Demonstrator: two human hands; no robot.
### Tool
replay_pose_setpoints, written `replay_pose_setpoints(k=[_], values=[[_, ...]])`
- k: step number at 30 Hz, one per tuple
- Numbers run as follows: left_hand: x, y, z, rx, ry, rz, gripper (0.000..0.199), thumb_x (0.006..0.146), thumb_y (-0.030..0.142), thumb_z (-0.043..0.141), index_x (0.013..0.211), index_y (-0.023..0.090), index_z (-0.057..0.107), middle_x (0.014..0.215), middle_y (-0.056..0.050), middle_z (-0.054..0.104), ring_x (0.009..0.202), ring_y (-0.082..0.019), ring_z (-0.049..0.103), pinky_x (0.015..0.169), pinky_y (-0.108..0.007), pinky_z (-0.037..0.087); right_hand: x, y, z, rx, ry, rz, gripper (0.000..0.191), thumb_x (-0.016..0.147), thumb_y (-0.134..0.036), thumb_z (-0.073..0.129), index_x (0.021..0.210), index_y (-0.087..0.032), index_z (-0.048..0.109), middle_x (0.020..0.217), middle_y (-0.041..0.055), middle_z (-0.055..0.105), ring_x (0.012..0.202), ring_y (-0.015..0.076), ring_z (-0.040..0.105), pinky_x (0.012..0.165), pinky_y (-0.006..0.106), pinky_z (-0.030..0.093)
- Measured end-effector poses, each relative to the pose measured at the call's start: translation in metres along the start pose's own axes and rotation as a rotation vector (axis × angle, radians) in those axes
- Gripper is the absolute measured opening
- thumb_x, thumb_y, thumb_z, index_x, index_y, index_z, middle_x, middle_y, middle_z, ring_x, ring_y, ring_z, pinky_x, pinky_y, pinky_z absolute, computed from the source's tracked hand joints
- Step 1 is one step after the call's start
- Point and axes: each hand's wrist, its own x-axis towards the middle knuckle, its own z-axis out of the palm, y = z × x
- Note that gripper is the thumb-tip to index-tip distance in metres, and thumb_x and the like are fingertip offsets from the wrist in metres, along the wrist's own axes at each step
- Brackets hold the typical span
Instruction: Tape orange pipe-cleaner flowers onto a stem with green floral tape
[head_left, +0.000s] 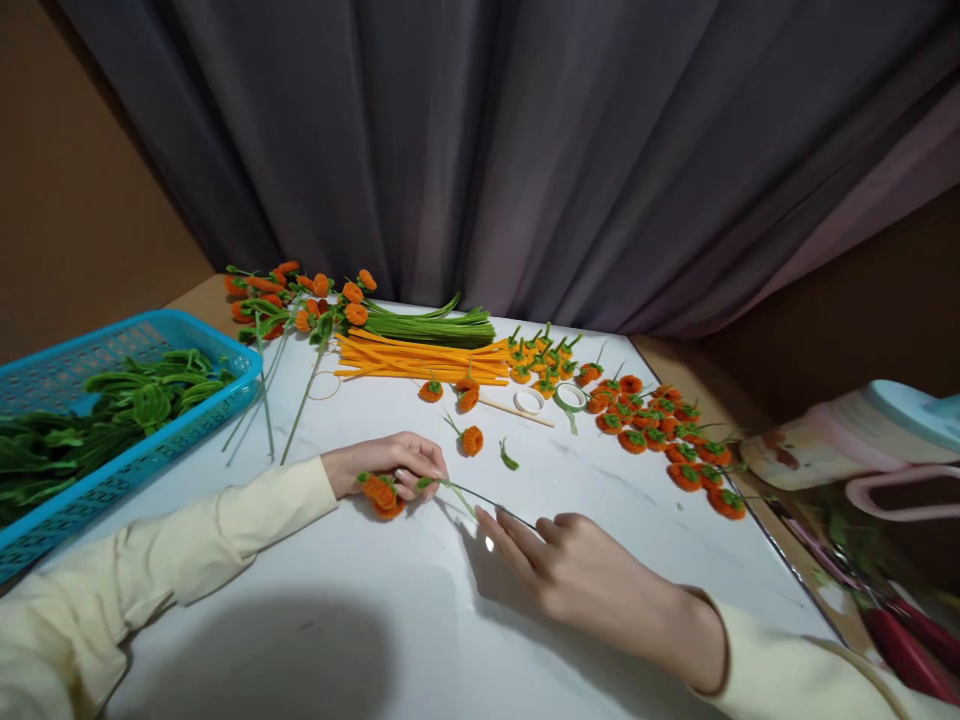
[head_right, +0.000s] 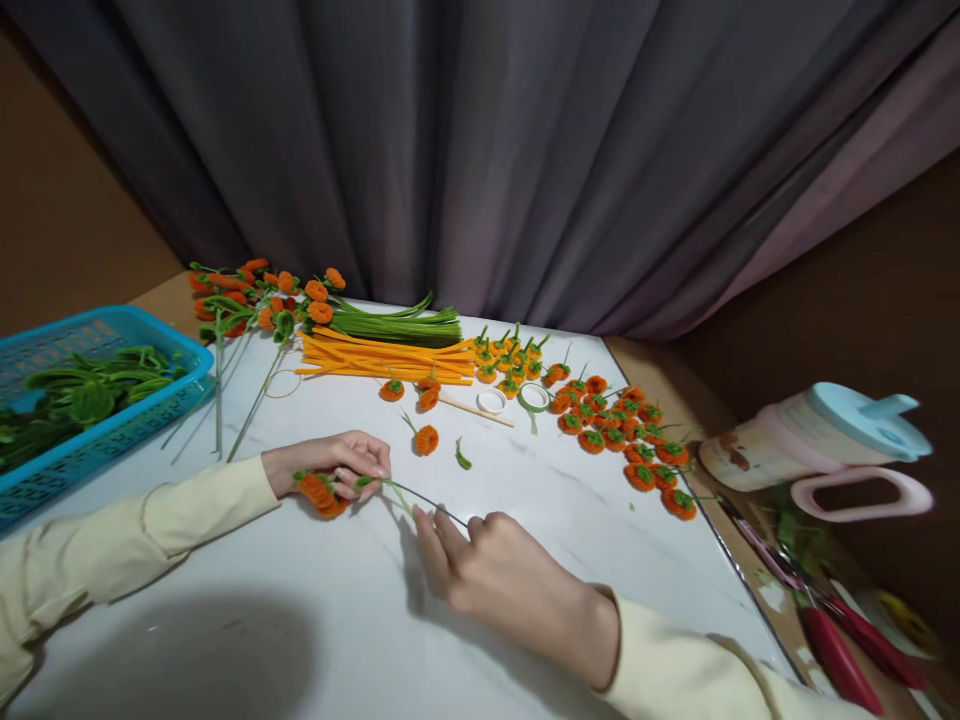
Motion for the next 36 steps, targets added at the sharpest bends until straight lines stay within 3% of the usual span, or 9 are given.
replay_pose_setpoints(k=[3, 8, 11, 14, 18, 22, 28, 32, 36], values=[[-0.001, 0.0, 0.003, -0.027, 0.007, 0.029, 0.011, 0.067, 0.015, 0.069, 0.069, 0.009, 0.06, 0.053, -0.004, 0.06, 0.038, 0.001, 0.019, 0.036, -0.012, 0.017, -0.007, -0.004, -0.002, -0.149, -0.023, 0.04, 0.056, 0.072, 0.001, 0.043, 0.128, 0.0, 0.047, 0.118, 0.0192, 0.061, 0.042, 0.0133, 0.046, 0.038, 0.033, 0.026], [-0.004, 0.0, 0.005, -0.045, -0.002, 0.056, 0.012, 0.069, 0.015, 0.069, 0.07, 0.009, 0.06, 0.056, -0.005, 0.061, 0.038, 0.001, 0.021, 0.037, -0.012, 0.02, -0.014, -0.01, -0.007, -0.272, -0.039, 0.138, 0.066, 0.07, 0.004, 0.039, 0.134, -0.01, 0.044, 0.137, 0.0112, 0.047, 0.051, 0.0139, 0.049, 0.043, 0.033, 0.035], [-0.005, -0.001, 0.004, -0.04, -0.021, 0.043, 0.011, 0.068, 0.014, 0.07, 0.071, 0.007, 0.061, 0.059, -0.007, 0.063, 0.039, 0.001, 0.024, 0.039, -0.014, 0.024, -0.021, -0.005, -0.007, -0.183, -0.003, 0.053, 0.053, 0.077, -0.005, 0.043, 0.13, -0.009, 0.047, 0.121, 0.0129, 0.06, 0.079, 0.0224, 0.06, 0.069, 0.039, 0.045], [-0.003, -0.003, 0.0, -0.048, -0.02, 0.049, 0.012, 0.068, 0.015, 0.071, 0.072, 0.008, 0.061, 0.057, -0.006, 0.062, 0.039, 0.0, 0.025, 0.039, -0.014, 0.023, -0.033, 0.007, -0.01, -0.114, 0.06, 0.033, 0.034, 0.084, -0.01, 0.043, 0.114, -0.006, 0.058, 0.098, 0.0131, 0.07, 0.108, 0.0289, 0.054, 0.089, 0.044, 0.038], [-0.003, -0.002, 0.0, -0.075, 0.006, 0.091, 0.011, 0.07, 0.015, 0.07, 0.077, 0.009, 0.062, 0.055, -0.002, 0.059, 0.039, -0.001, 0.025, 0.039, -0.014, 0.023, -0.047, 0.014, -0.022, -0.087, 0.141, 0.174, 0.031, 0.09, -0.009, 0.035, 0.097, -0.01, 0.066, 0.097, 0.0131, 0.07, 0.103, 0.0295, 0.059, 0.086, 0.047, 0.04], [-0.007, -0.001, 0.006, -0.089, 0.002, 0.064, 0.016, 0.072, 0.014, 0.067, 0.086, 0.007, 0.065, 0.051, 0.0, 0.056, 0.038, -0.001, 0.026, 0.039, -0.015, 0.024, -0.036, -0.002, -0.021, 0.23, 0.183, 0.433, 0.027, 0.093, -0.019, 0.039, 0.098, -0.015, 0.066, 0.082, 0.0075, 0.071, 0.07, 0.0178, 0.064, 0.061, 0.031, 0.049], [-0.011, -0.006, 0.016, 0.026, -0.097, -0.003, 0.017, 0.073, 0.019, 0.066, 0.086, 0.008, 0.066, 0.045, 0.001, 0.055, 0.033, -0.001, 0.026, 0.035, -0.015, 0.019, 0.009, -0.01, 0.009, 0.849, 0.173, 0.608, 0.04, 0.092, -0.033, 0.044, 0.127, -0.013, 0.052, 0.128, 0.014, 0.055, 0.117, 0.0239, 0.052, 0.094, 0.037, 0.045], [-0.012, -0.008, 0.017, 0.092, -0.122, 0.011, 0.015, 0.075, 0.023, 0.065, 0.083, 0.01, 0.063, 0.041, 0.005, 0.05, 0.031, -0.002, 0.026, 0.036, -0.016, 0.021, 0.026, -0.006, 0.01, 1.374, 0.059, 0.569, 0.039, 0.096, -0.035, 0.035, 0.101, -0.016, 0.068, 0.098, 0.0056, 0.07, 0.087, 0.0174, 0.064, 0.079, 0.027, 0.05], [-0.011, -0.008, 0.014, 0.084, -0.145, 0.036, 0.011, 0.077, 0.024, 0.063, 0.079, 0.013, 0.06, 0.036, 0.009, 0.04, 0.03, -0.003, 0.024, 0.037, -0.017, 0.023, 0.028, -0.01, 0.013, 1.286, 0.142, 0.613, 0.036, 0.095, -0.029, 0.039, 0.084, -0.014, 0.07, 0.08, 0.0043, 0.071, 0.071, 0.0142, 0.063, 0.067, 0.024, 0.048]])
